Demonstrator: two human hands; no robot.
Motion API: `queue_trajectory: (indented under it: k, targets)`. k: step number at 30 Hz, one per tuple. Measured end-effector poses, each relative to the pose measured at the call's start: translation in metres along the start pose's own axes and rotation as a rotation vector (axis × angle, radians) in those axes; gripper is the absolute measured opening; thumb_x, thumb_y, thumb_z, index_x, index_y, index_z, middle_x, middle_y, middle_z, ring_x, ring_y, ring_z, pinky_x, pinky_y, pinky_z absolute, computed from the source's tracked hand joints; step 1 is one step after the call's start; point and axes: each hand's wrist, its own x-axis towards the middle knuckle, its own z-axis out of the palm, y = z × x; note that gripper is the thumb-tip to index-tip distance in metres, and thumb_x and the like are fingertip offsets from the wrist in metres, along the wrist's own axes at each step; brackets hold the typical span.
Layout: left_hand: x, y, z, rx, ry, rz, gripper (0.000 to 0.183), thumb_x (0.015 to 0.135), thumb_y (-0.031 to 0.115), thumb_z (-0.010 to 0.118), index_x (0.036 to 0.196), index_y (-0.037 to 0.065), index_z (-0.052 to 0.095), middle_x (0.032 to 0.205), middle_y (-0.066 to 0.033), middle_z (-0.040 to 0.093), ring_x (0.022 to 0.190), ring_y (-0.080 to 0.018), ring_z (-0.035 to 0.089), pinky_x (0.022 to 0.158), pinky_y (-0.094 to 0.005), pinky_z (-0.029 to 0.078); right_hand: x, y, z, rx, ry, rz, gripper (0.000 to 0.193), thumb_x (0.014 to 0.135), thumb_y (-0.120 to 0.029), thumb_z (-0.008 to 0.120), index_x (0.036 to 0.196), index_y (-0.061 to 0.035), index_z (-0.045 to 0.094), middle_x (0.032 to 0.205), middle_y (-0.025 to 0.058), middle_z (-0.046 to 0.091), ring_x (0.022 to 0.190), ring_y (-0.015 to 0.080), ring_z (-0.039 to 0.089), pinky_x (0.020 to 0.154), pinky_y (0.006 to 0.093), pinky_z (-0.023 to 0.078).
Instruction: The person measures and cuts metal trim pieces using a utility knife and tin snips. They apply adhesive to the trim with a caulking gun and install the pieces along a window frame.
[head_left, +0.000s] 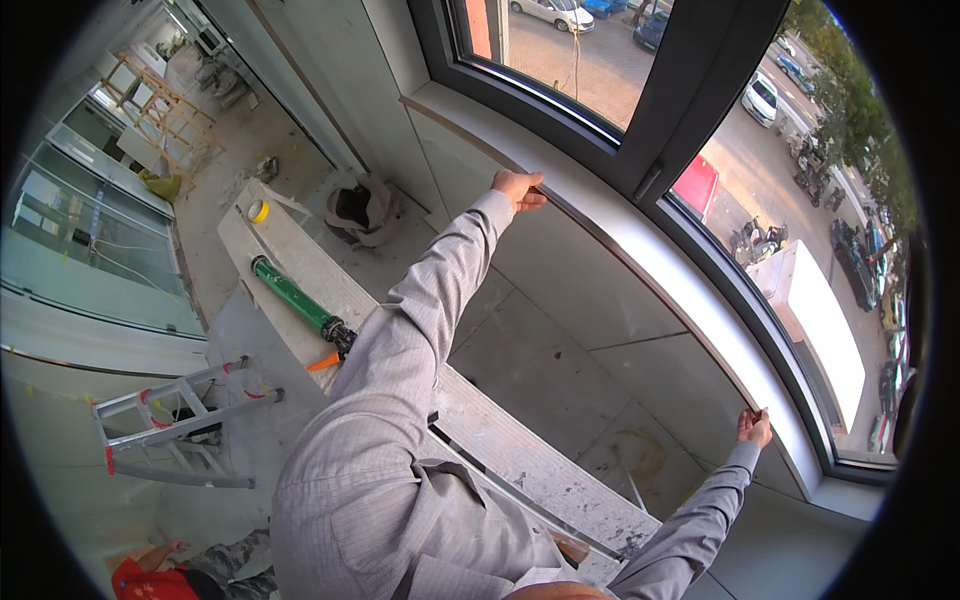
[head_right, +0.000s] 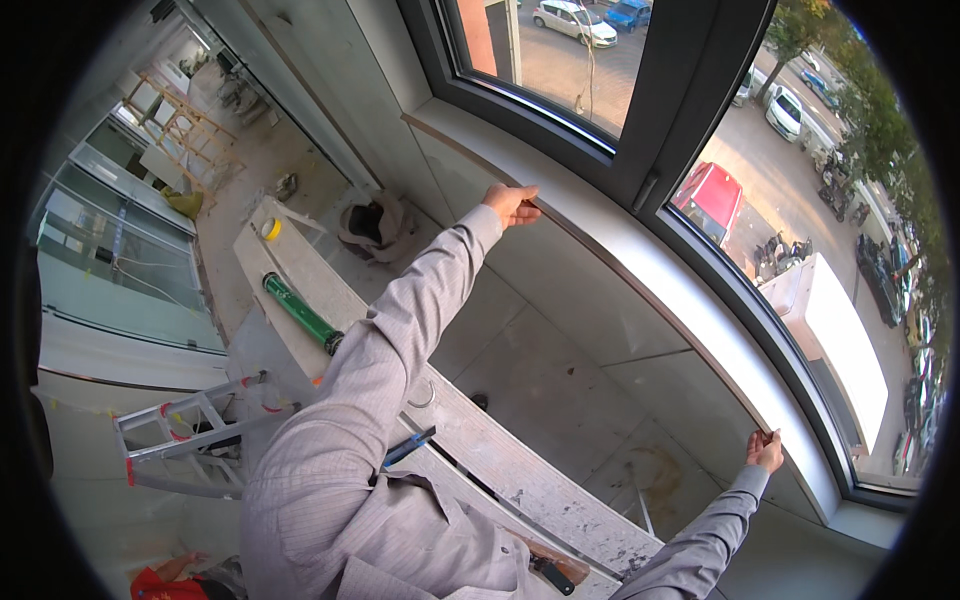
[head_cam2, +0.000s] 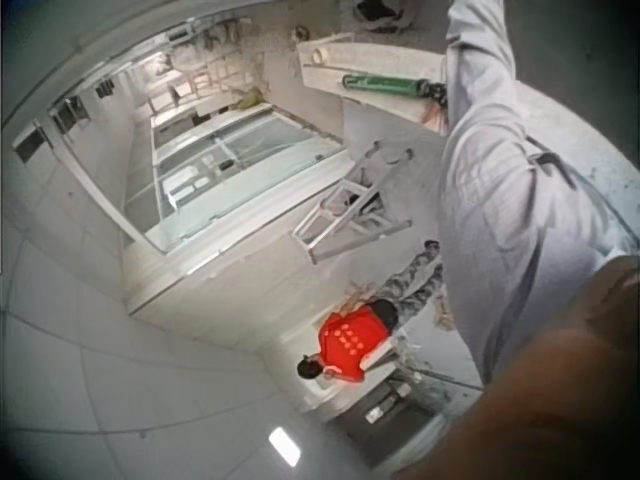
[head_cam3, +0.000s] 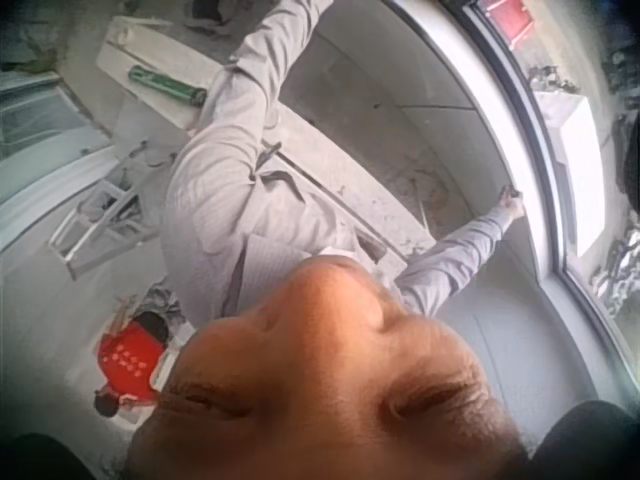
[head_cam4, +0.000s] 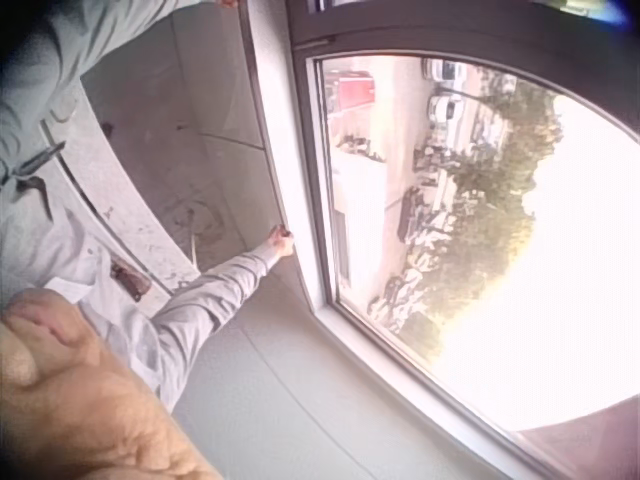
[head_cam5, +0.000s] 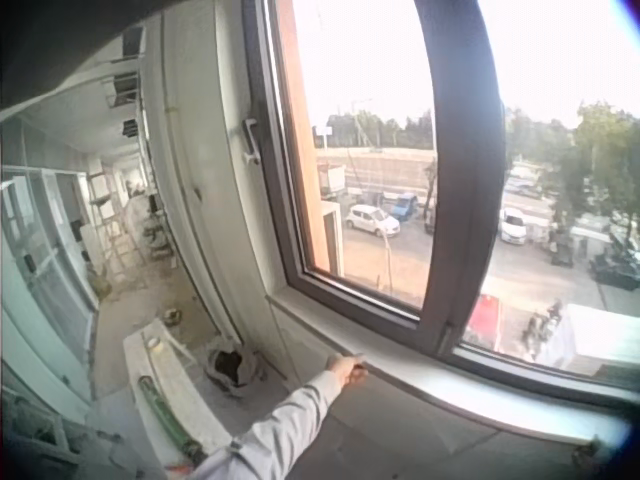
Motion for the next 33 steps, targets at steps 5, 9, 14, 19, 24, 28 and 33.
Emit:
queue_trajectory:
  k: [5, 9, 14, 19, 24, 28, 33]
  targets:
    - [-0.001, -0.007, -0.003, 0.013, 0.013, -0.009, 0.026, 0.094, 0.021, 0.076, 0.100, -0.003, 0.068, 0.094, -0.0128, 0.072, 0.076, -0.0248, 0.074, 0.072, -0.0410, 0.064, -0.007, -0.002, 0.003, -0.017, 0.024, 0.001, 0.029, 0.100, -0.027, 0.067, 0.086, -0.0018, 0.060, 0.083, 0.0101, 0.065, 0.080, 0.0270, 0.071, 0.064, 0.0362, 0.063]
    - [0.003, -0.008, -0.005, 0.017, -0.007, -0.008, 0.026, 0.093, 0.023, 0.076, 0.099, -0.002, 0.067, 0.093, -0.0125, 0.072, 0.076, -0.0248, 0.074, 0.072, -0.0411, 0.064, -0.008, -0.002, 0.004, -0.031, 0.034, 0.012, 0.029, 0.101, -0.026, 0.067, 0.086, -0.0020, 0.061, 0.083, 0.0100, 0.065, 0.078, 0.0261, 0.071, 0.064, 0.0361, 0.063]
    - [0.002, -0.008, -0.003, 0.030, 0.022, -0.010, 0.028, 0.094, 0.026, 0.076, 0.094, 0.000, 0.067, 0.090, -0.0124, 0.073, 0.073, -0.0250, 0.074, 0.070, -0.0405, 0.064, -0.010, -0.002, 0.004, -0.027, 0.002, 0.009, 0.029, 0.101, -0.026, 0.066, 0.086, -0.0018, 0.061, 0.084, 0.0106, 0.066, 0.077, 0.0257, 0.071, 0.065, 0.0361, 0.064]
    - [0.022, 0.000, -0.030, 0.018, 0.093, 0.069, 0.040, 0.098, 0.035, 0.069, 0.075, 0.003, 0.065, 0.073, -0.0140, 0.070, 0.066, -0.0246, 0.073, 0.063, -0.0391, 0.063, -0.015, -0.006, 0.005, -0.047, 0.014, 0.010, 0.028, 0.102, -0.026, 0.065, 0.087, -0.0018, 0.062, 0.084, 0.0098, 0.066, 0.078, 0.0255, 0.071, 0.065, 0.0361, 0.063]
    - [0.069, 0.040, -0.102, 0.013, 0.386, 0.208, 0.038, 0.101, 0.033, 0.064, 0.084, -0.001, 0.065, 0.075, -0.0139, 0.070, 0.057, -0.0224, 0.069, 0.047, -0.0345, 0.059, -0.016, -0.011, 0.002, -0.070, 0.044, 0.013, 0.027, 0.102, -0.025, 0.064, 0.088, -0.0019, 0.062, 0.084, 0.0091, 0.066, 0.080, 0.0251, 0.070, 0.064, 0.0361, 0.062]
    - [0.089, 0.064, -0.140, 0.028, 0.570, 0.304, 0.042, 0.097, 0.015, 0.069, 0.125, -0.007, 0.048, 0.084, -0.0140, 0.067, 0.059, -0.0226, 0.067, 0.047, -0.0389, 0.059, -0.015, -0.013, -0.001, -0.111, 0.045, 0.020, 0.027, 0.102, -0.025, 0.063, 0.089, -0.0019, 0.062, 0.086, 0.0095, 0.065, 0.083, 0.0248, 0.070, 0.066, 0.0359, 0.062]
    - [0.089, 0.067, -0.150, 0.001, 0.445, 0.256, 0.062, 0.089, 0.007, 0.070, 0.135, 0.006, 0.028, 0.100, -0.0180, 0.065, 0.065, -0.0286, 0.069, 0.054, -0.0444, 0.061, -0.014, -0.015, -0.005, -0.131, -0.004, 0.037, 0.028, 0.102, -0.027, 0.063, 0.089, -0.0022, 0.062, 0.087, 0.0095, 0.065, 0.083, 0.0242, 0.069, 0.067, 0.0354, 0.062]
